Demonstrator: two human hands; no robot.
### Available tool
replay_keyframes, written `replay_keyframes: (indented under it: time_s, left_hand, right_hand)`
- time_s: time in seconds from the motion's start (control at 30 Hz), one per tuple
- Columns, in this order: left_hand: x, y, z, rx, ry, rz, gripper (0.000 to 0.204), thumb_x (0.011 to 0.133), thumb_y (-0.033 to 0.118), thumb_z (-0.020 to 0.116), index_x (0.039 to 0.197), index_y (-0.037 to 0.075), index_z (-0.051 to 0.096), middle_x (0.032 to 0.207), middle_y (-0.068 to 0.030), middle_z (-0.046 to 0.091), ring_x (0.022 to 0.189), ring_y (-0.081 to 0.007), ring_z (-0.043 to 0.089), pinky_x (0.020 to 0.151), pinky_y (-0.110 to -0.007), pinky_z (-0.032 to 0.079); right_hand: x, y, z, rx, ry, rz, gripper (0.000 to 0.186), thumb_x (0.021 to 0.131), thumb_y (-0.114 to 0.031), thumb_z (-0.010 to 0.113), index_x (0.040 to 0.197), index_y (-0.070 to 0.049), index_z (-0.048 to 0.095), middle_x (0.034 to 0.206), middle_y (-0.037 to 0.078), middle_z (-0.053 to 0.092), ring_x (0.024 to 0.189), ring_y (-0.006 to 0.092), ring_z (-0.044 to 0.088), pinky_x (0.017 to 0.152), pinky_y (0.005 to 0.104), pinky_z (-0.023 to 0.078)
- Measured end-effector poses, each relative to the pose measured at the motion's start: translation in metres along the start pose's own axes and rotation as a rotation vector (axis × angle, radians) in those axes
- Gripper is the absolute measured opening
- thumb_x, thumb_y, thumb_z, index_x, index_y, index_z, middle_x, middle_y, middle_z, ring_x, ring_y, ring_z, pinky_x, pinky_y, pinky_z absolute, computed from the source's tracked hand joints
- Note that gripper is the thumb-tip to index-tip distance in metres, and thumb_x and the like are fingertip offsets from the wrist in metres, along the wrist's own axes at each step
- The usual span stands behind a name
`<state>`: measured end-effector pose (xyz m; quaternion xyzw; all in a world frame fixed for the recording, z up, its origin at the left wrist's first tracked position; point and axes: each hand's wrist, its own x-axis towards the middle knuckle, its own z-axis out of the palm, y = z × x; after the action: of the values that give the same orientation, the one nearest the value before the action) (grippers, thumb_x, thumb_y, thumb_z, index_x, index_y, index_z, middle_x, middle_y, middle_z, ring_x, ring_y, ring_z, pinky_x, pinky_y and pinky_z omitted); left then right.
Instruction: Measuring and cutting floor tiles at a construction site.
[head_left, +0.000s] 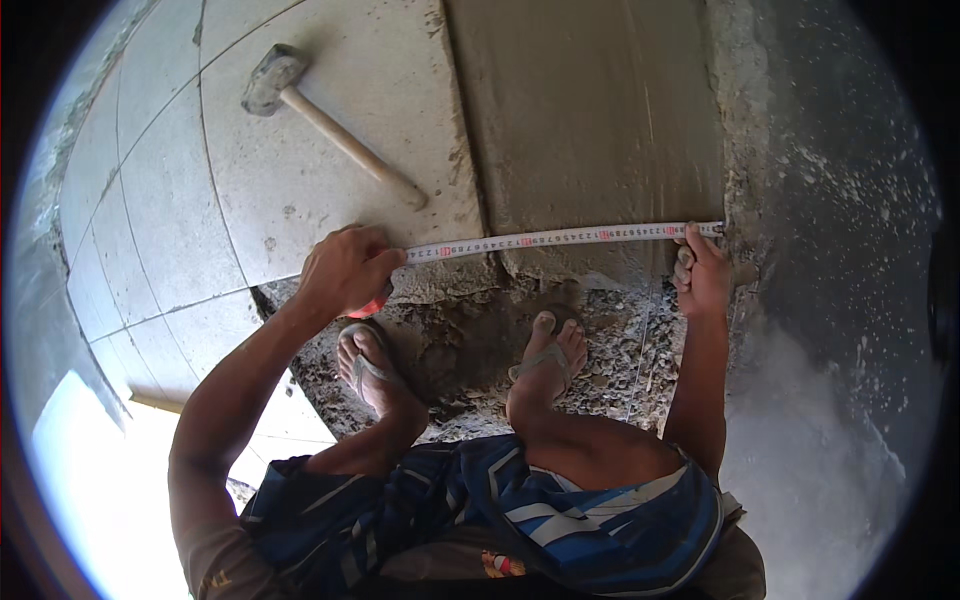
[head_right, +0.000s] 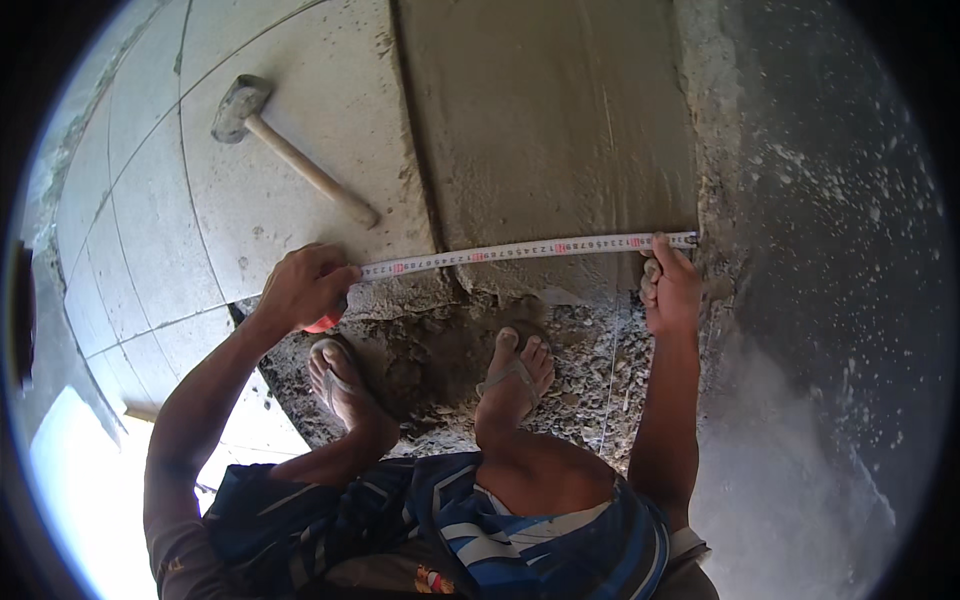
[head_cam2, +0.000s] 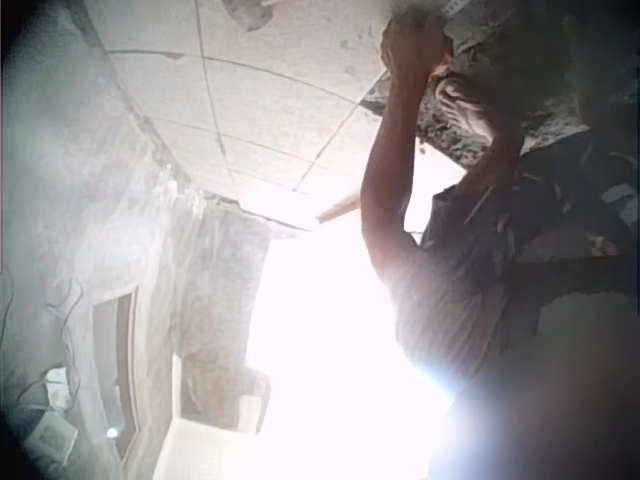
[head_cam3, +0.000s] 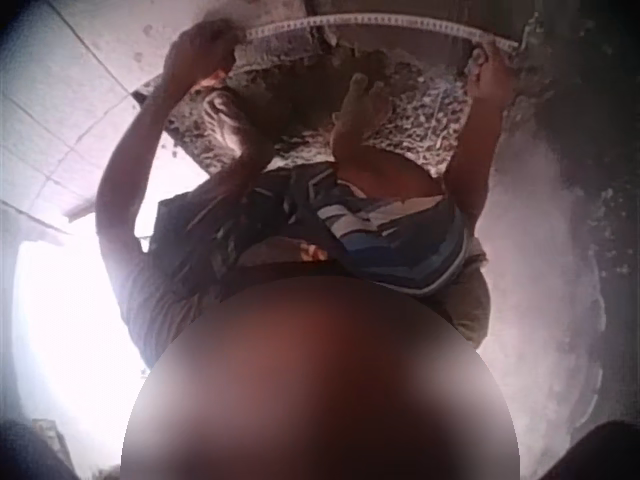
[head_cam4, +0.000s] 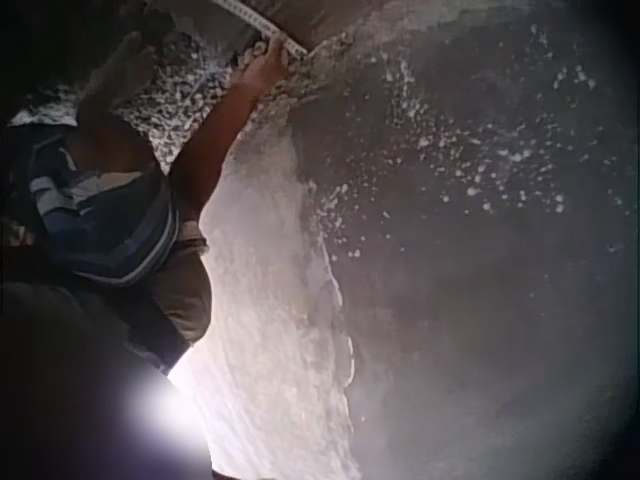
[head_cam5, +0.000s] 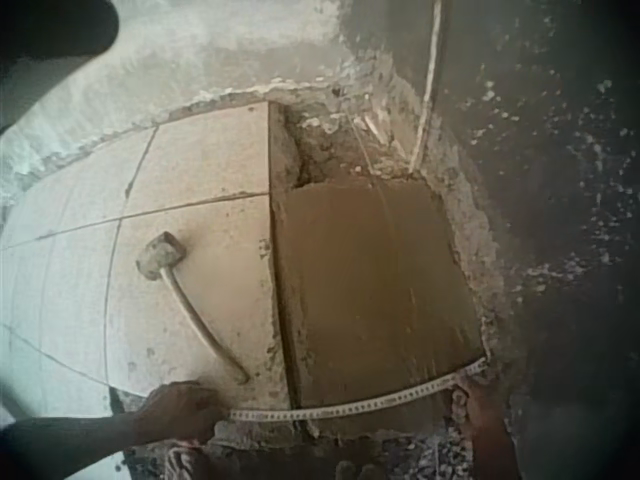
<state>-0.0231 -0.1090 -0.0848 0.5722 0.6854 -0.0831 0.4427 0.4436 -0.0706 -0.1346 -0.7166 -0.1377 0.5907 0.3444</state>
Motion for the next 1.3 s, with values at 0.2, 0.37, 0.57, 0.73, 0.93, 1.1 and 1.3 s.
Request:
replay_keyframes:
  time_s: [0.2,0.37,0.57,0.73,0.93,1.1,1.3]
  left_hand:
    - [-0.005,-0.004,0.001,0.007,0.001,-0.032,0.032,0.087,0.035,0.065,0.089,0.004,0.072,0.089,-0.0152,0.067,0.084,-0.0324,0.067,0.077,-0.042,0.051]
    - [-0.004,-0.004,0.002,-0.02,-0.002,-0.04,0.036,0.086,0.04,0.064,0.09,0.005,0.072,0.093,-0.0191,0.068,0.089,-0.0383,0.067,0.079,-0.048,0.052]
    - [-0.004,-0.006,0.002,0.008,-0.004,-0.038,0.036,0.086,0.04,0.065,0.093,0.006,0.074,0.094,-0.0182,0.068,0.09,-0.0372,0.068,0.079,-0.047,0.052]
    - [-0.006,-0.006,0.002,0.005,0.0,-0.035,0.036,0.086,0.041,0.065,0.092,0.006,0.074,0.093,-0.0182,0.068,0.089,-0.0372,0.068,0.078,-0.047,0.052]
    - [-0.007,0.001,-0.002,0.01,-0.018,-0.065,0.036,0.087,0.041,0.064,0.09,0.006,0.073,0.091,-0.0175,0.069,0.089,-0.0365,0.068,0.078,-0.046,0.052]
    - [-0.001,-0.007,0.007,0.004,0.03,0.002,0.035,0.086,0.041,0.064,0.089,0.007,0.072,0.089,-0.0187,0.068,0.088,-0.0385,0.067,0.078,-0.047,0.052]
    - [-0.008,0.002,-0.001,0.014,0.069,0.022,0.033,0.087,0.037,0.065,0.085,0.005,0.071,0.088,-0.0188,0.067,0.086,-0.0383,0.067,0.077,-0.048,0.051]
  right_hand:
    - [0.003,0.002,0.003,0.012,-0.021,0.029,0.031,0.092,-0.036,0.072,0.085,-0.009,0.061,0.056,-0.006,0.046,0.038,0.0055,0.04,0.035,0.0232,0.026]
    - [0.002,-0.001,0.002,0.017,-0.033,0.035,0.031,0.092,-0.036,0.072,0.085,-0.009,0.061,0.056,-0.006,0.045,0.038,0.0056,0.039,0.035,0.0233,0.026]
    - [0.001,-0.002,0.004,-0.005,-0.019,0.023,0.03,0.092,-0.036,0.072,0.085,-0.008,0.061,0.056,-0.006,0.044,0.038,0.0057,0.04,0.034,0.0227,0.027]
    - [0.0,-0.002,0.006,-0.008,-0.004,0.028,0.03,0.093,-0.035,0.072,0.086,-0.008,0.062,0.056,-0.006,0.045,0.038,0.0056,0.04,0.034,0.0227,0.027]
    - [-0.002,-0.004,0.007,-0.021,0.018,0.018,0.03,0.093,-0.037,0.071,0.085,-0.01,0.061,0.055,-0.006,0.044,0.038,0.0053,0.039,0.034,0.0225,0.026]
    - [0.002,0.002,0.004,-0.187,0.127,0.006,0.032,0.095,-0.039,0.068,0.085,-0.009,0.062,0.055,-0.007,0.043,0.037,0.0047,0.036,0.033,0.0223,0.025]
    - [0.001,0.001,0.006,0.024,-0.02,0.004,0.032,0.095,-0.038,0.067,0.084,-0.009,0.06,0.056,-0.007,0.044,0.038,0.0052,0.04,0.035,0.023,0.027]
